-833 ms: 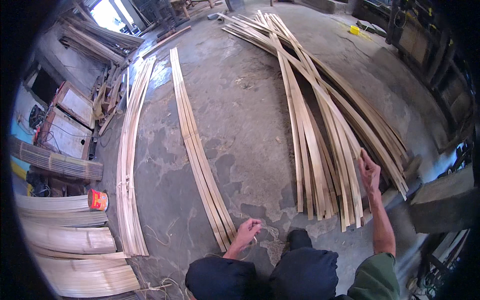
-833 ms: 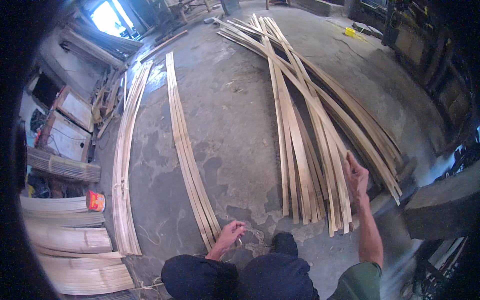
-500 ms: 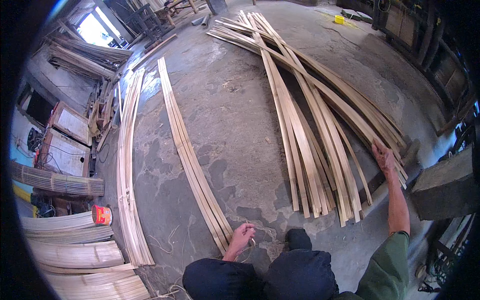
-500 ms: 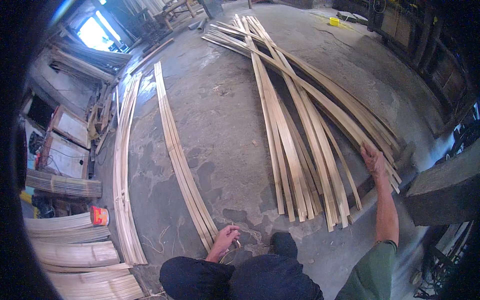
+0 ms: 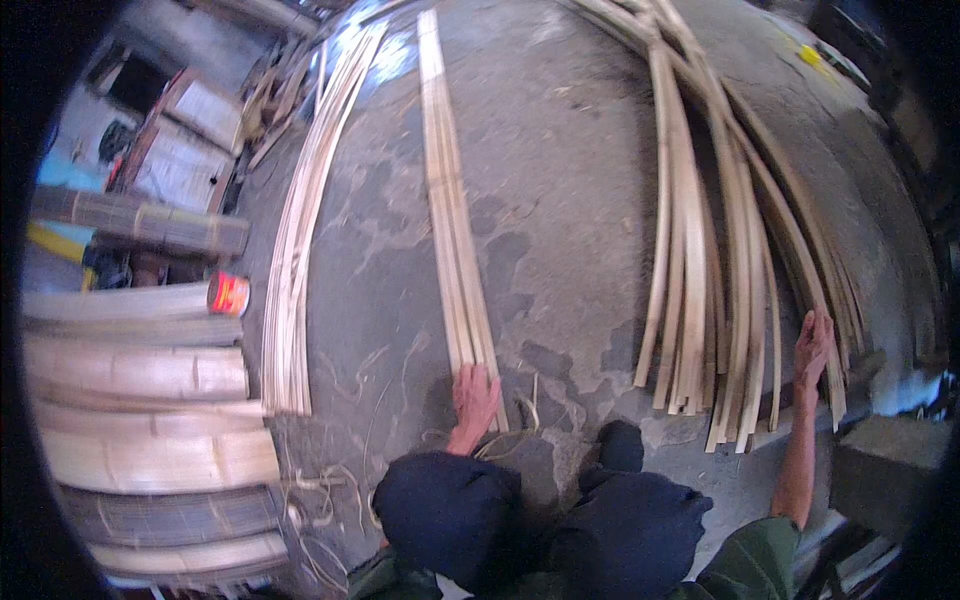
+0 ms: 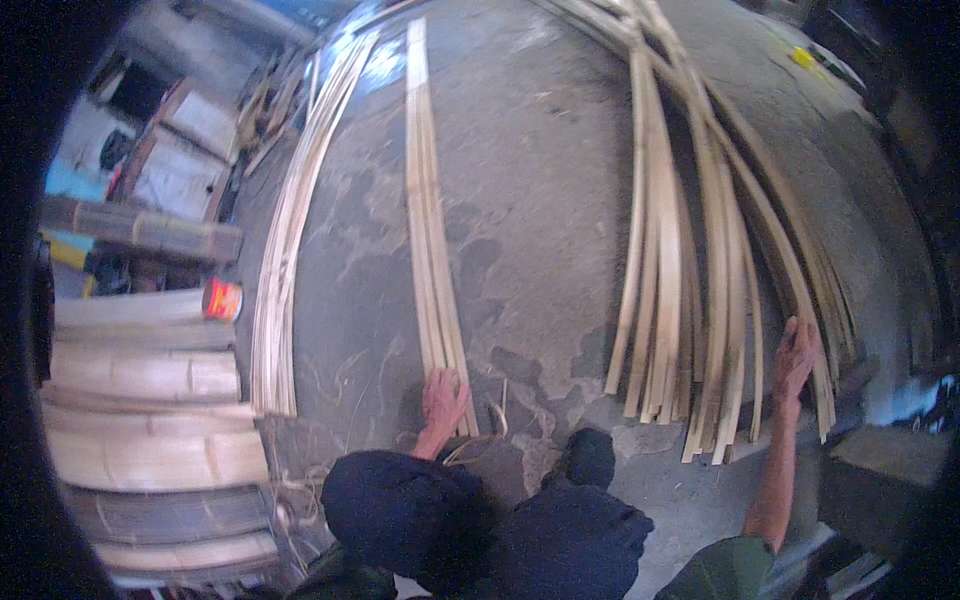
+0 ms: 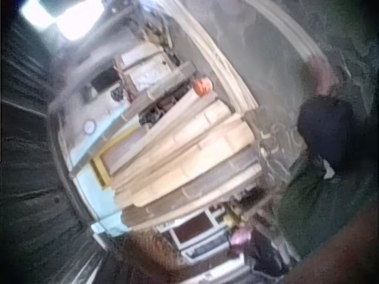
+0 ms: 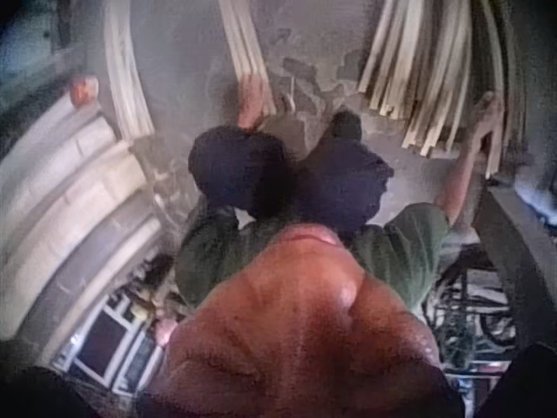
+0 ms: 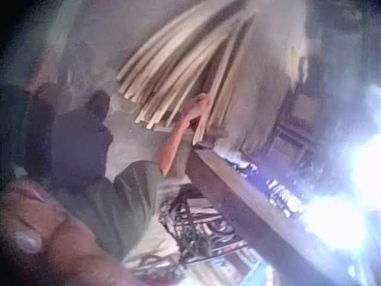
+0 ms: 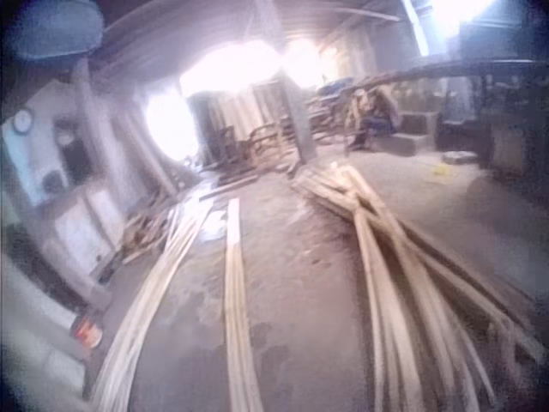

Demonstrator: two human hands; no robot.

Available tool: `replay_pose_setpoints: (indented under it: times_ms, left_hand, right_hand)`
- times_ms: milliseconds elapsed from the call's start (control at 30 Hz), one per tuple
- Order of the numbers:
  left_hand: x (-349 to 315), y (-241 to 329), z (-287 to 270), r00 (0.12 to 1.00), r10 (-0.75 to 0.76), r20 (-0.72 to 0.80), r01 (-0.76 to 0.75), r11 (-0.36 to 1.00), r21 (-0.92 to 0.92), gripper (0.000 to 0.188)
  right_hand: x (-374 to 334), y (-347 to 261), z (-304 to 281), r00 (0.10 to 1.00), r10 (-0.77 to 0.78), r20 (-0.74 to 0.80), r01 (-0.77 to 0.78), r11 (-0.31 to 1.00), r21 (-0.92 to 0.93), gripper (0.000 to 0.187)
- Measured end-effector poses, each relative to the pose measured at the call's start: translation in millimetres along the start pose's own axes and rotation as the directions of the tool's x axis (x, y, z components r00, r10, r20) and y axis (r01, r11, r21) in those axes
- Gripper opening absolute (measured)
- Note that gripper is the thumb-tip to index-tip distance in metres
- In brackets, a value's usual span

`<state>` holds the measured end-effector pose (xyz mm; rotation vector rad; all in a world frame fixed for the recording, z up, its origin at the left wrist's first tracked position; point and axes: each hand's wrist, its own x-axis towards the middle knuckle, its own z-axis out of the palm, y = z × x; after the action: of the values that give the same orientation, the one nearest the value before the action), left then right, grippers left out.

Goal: The person sits on the floor and arranges long, thin wooden strips into a neat pile. They repeatedly pick up strips from a larger pile, align them, and place them into a growing stack.

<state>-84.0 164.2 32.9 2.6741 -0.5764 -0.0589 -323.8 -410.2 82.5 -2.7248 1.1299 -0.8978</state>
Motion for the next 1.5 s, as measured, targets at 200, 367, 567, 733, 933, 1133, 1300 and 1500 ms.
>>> replay_pose_setpoints:
  times_ms: [200, 367, 567, 733, 933, 1133, 1300, 1500]
  left_hand:
    - [-5, -1, 29, 0.99, -0.135, -0.046, 0.131, 0.988, -0.084, 0.033]
    - [-8, -1, 45, 0.977, -0.202, -0.062, 0.182, 0.953, -0.244, 0.033]
    - [-17, 0, 40, 0.942, -0.335, 0.014, 0.31, 0.854, -0.419, 0.037]
    - [-6, 2, 17, 0.952, -0.292, 0.097, 0.3, 0.813, -0.498, 0.037]
    - [-8, 0, 25, 0.992, -0.121, 0.022, 0.123, 0.974, -0.189, 0.051]
    - [-10, -5, 31, 0.998, -0.045, -0.038, 0.043, 0.997, -0.059, 0.059]
    - [-11, -3, 23, 0.999, 0.002, -0.036, -0.003, 1.0, -0.027, 0.059]
    - [-10, 4, 17, 1.0, 0.002, -0.024, -0.003, 0.999, -0.033, 0.059]
  right_hand:
    - [-112, -216, 74, 0.777, -0.234, 0.584, -0.332, 0.636, 0.696, 0.023]
    - [-187, -382, 101, 0.365, -0.385, 0.847, -0.744, 0.426, 0.515, 0.028]
    - [-197, -444, 102, 0.421, -0.332, 0.844, -0.536, 0.659, 0.527, 0.037]
    - [-199, -438, 119, 0.352, -0.317, 0.881, -0.635, 0.611, 0.474, 0.035]
    - [-128, -407, 68, 0.623, -0.045, 0.781, -0.741, 0.283, 0.608, 0.026]
    - [-41, -374, -41, 0.871, 0.143, 0.471, -0.488, 0.374, 0.789, 0.028]
    - [-40, -336, -38, 0.924, 0.084, 0.372, -0.344, 0.602, 0.72, 0.039]
    - [-42, -312, -22, 0.896, 0.176, 0.408, -0.426, 0.6, 0.678, 0.046]
